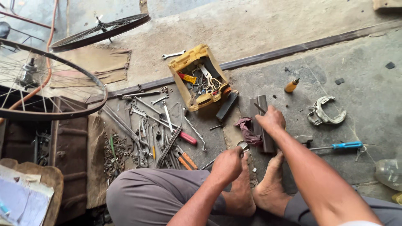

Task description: The person sits on the floor and uses a file to smooth the edges of a metal lock cylinder. They then use a screwdriver to adjust the internal pins of the lock mechanism.

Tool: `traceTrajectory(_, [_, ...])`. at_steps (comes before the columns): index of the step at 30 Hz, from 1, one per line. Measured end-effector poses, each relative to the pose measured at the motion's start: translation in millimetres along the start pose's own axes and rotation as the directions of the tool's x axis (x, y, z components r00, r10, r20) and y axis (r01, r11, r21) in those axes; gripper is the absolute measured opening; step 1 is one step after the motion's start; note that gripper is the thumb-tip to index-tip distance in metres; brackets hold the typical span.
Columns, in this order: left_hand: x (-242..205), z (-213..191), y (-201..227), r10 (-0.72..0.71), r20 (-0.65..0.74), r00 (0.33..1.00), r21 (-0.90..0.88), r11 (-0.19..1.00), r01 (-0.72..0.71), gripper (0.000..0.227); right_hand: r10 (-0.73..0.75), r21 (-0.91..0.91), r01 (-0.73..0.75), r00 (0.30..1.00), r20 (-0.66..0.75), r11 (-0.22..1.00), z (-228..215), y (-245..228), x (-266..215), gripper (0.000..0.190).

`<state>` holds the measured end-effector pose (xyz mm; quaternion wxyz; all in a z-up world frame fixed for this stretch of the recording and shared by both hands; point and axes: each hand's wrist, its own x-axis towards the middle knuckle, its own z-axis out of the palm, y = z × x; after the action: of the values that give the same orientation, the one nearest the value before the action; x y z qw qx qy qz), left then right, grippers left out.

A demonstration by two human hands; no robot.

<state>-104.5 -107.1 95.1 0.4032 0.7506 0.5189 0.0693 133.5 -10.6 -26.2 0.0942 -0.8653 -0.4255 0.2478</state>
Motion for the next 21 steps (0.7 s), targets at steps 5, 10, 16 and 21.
traceTrajectory(5, [14.5,-3.7,2.5,-0.069,-0.261,0.963,-0.17,0.985,0.024,0.021,-0.16,0.206,0.203,0.966,-0.205,0.957,-27.5,25.3,-91.7,0.052])
traceTrajectory(10, [-3.1,-7.2,25.0,0.01,-0.376,0.927,-0.242,0.964,-0.108,0.023,-0.222,0.327,0.305,0.938,-0.268,0.894,-50.8,31.8,-194.5,0.048])
traceTrajectory(16, [-53.1,0.3,55.3,0.098,-0.247,0.964,-0.204,0.967,-0.15,0.02,-0.283,0.262,0.364,0.911,-0.299,0.894,-32.6,49.2,-243.5,0.051])
traceTrajectory(21, [-53.3,1.5,60.9,0.153,-0.334,0.93,-0.154,0.965,-0.214,0.013,-0.343,0.159,0.376,0.917,-0.203,0.913,-24.3,62.8,-256.7,0.085])
